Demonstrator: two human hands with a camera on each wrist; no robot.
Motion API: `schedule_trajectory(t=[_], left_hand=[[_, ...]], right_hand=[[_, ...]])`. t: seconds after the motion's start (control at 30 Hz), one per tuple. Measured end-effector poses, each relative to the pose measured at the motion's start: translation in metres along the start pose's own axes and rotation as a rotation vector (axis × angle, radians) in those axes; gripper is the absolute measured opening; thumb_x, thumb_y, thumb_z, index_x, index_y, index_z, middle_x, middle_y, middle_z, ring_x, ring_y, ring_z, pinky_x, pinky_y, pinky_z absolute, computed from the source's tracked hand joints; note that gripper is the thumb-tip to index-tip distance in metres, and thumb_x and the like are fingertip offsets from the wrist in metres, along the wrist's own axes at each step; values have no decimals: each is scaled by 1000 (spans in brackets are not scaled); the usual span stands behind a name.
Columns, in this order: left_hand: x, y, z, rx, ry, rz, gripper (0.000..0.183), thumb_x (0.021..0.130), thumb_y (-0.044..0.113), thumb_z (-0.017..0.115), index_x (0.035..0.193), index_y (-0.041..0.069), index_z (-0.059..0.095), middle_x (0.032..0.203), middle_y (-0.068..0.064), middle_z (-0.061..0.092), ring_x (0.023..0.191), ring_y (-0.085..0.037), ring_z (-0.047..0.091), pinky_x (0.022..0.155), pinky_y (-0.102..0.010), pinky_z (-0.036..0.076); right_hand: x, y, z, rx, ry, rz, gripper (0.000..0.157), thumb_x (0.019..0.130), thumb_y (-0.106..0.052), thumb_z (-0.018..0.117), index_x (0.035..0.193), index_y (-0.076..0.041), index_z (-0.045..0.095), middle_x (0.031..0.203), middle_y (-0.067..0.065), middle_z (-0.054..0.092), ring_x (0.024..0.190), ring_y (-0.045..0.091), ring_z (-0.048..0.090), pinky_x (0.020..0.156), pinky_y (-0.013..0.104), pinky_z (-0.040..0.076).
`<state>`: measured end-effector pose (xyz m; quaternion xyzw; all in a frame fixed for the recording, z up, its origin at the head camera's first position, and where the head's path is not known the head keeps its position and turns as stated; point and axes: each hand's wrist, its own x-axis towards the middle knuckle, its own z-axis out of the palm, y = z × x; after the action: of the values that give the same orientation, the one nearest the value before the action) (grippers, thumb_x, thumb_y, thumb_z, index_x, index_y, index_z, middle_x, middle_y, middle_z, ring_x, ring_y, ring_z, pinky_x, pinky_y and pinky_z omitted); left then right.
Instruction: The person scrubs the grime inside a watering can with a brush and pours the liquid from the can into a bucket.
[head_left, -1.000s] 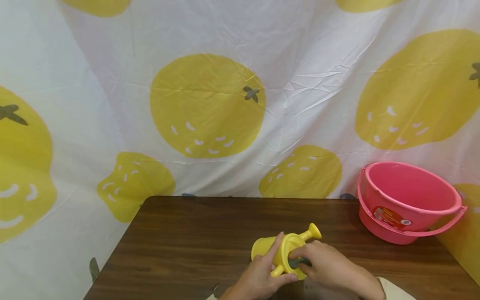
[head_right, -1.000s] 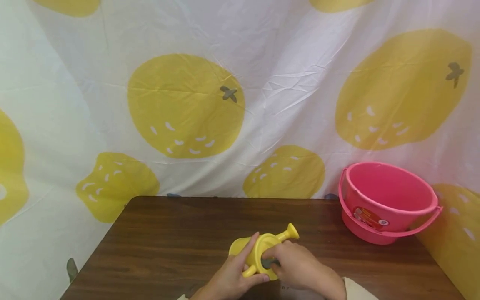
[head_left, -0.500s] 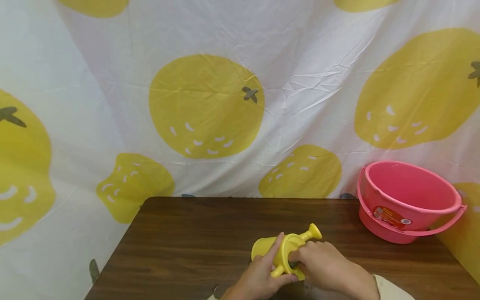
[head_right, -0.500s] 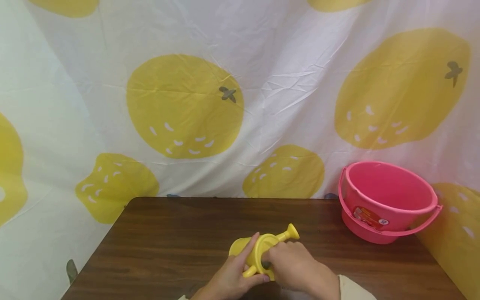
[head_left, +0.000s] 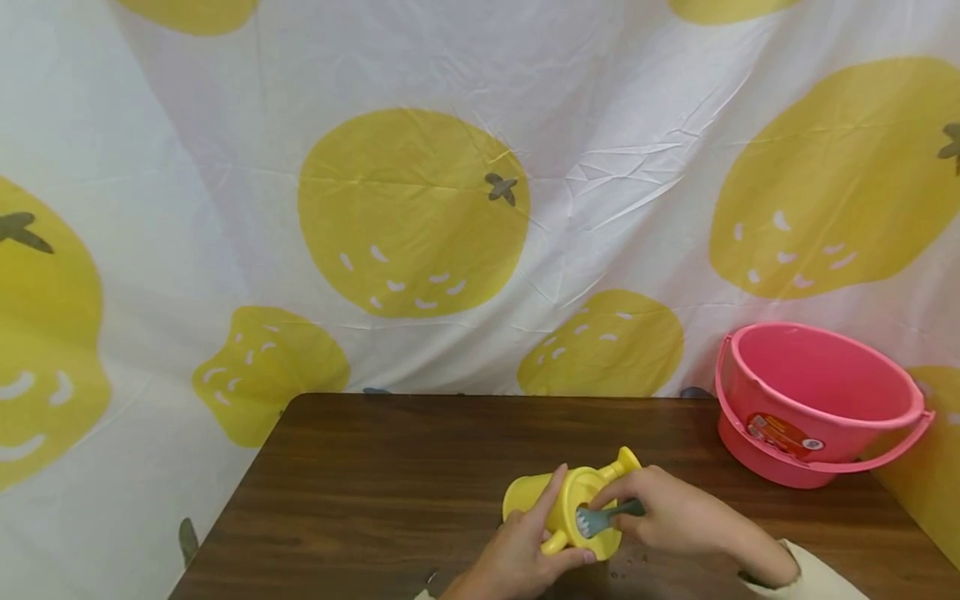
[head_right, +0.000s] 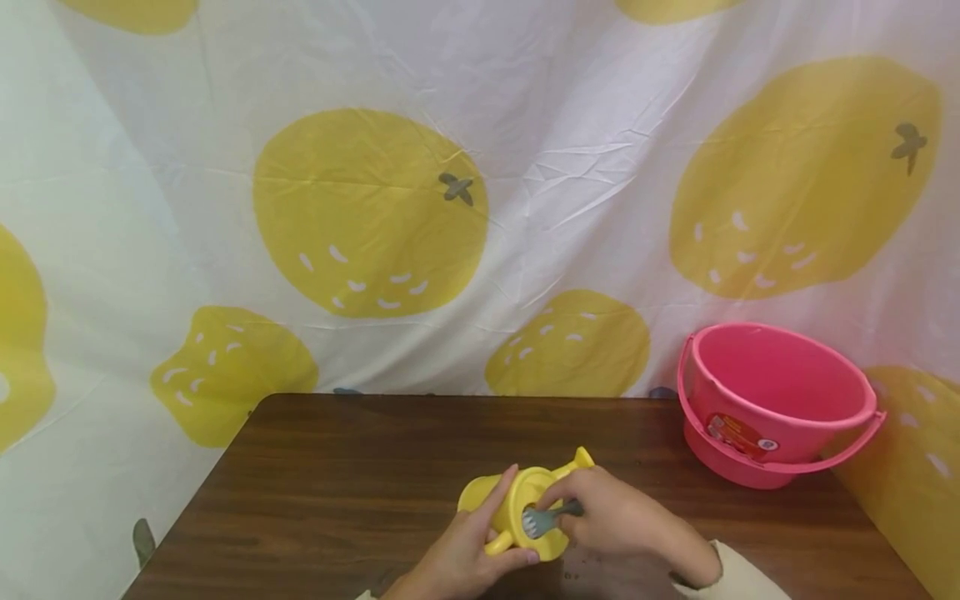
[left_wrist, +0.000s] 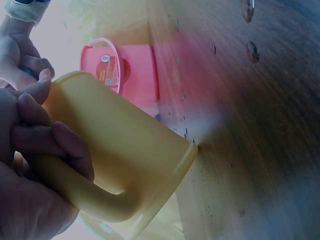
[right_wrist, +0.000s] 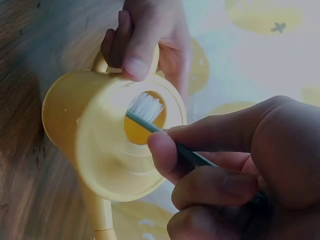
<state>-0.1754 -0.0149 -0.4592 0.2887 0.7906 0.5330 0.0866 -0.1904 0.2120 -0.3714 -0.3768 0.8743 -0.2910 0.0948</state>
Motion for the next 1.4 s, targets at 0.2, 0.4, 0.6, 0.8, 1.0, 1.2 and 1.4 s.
schedule_trajectory(t=[0.2, 0.4, 0.6, 0.8, 1.0, 1.2, 1.4], left_hand=[[1, 0, 1, 6, 13, -19, 93, 89, 34, 75, 160, 18, 18, 60, 14, 57, 42, 5, 46, 43, -16, 39], [0, 1, 1, 16, 20, -17, 93, 89, 33, 76, 160, 18, 18, 57, 14, 54, 40, 5, 44, 42, -16, 38], [1, 1, 1, 16, 13, -21, 93, 89, 34, 75, 160, 18, 18, 55, 14, 52, 38, 4, 43, 41, -16, 37], [0, 1, 2, 10, 9, -32, 93, 89, 36, 75, 160, 20, 17, 53, 14, 52, 36, 3, 41, 40, -16, 36], [0, 2, 2, 17, 12, -35, 93, 89, 36, 75, 160, 23, 16, 53, 14, 50, 38, 3, 41, 41, -16, 37], [1, 2, 3, 29, 11, -44, 94, 88, 39, 74, 160, 25, 16, 52, 15, 49, 38, 5, 41, 41, -15, 37], [1, 1, 3, 56, 14, 5, 93, 89, 35, 74, 160, 21, 16, 52, 16, 48, 36, 6, 38, 37, -14, 35]], right_hand=[[-3, 1, -5, 77, -3, 74, 20, 90, -9, 69, 109, -12, 76, 105, -7, 70, 90, 4, 58, 74, 23, 50], [-3, 3, -2, 87, 7, 63, 22, 89, -6, 69, 110, -8, 75, 105, -3, 71, 80, 0, 55, 67, 21, 49], [-4, 2, 3, -62, 42, -11, 22, 86, -3, 74, 107, -9, 76, 102, -6, 73, 89, 1, 62, 72, 23, 54], [-6, -2, 9, -204, 83, -49, 26, 85, -1, 74, 106, -15, 78, 100, -9, 73, 90, 2, 64, 71, 26, 56], [-9, -1, 20, -476, 154, -206, 34, 79, -3, 76, 104, -25, 75, 89, -13, 67, 73, -3, 56, 58, 23, 50], [-8, 9, 28, -940, 255, -512, 48, 60, -12, 87, 103, -27, 71, 79, -8, 57, 63, 6, 53, 53, 22, 44], [-8, 14, 29, -1079, 277, -620, 32, 74, -18, 73, 106, -23, 73, 94, -3, 67, 78, 13, 61, 65, 27, 50]])
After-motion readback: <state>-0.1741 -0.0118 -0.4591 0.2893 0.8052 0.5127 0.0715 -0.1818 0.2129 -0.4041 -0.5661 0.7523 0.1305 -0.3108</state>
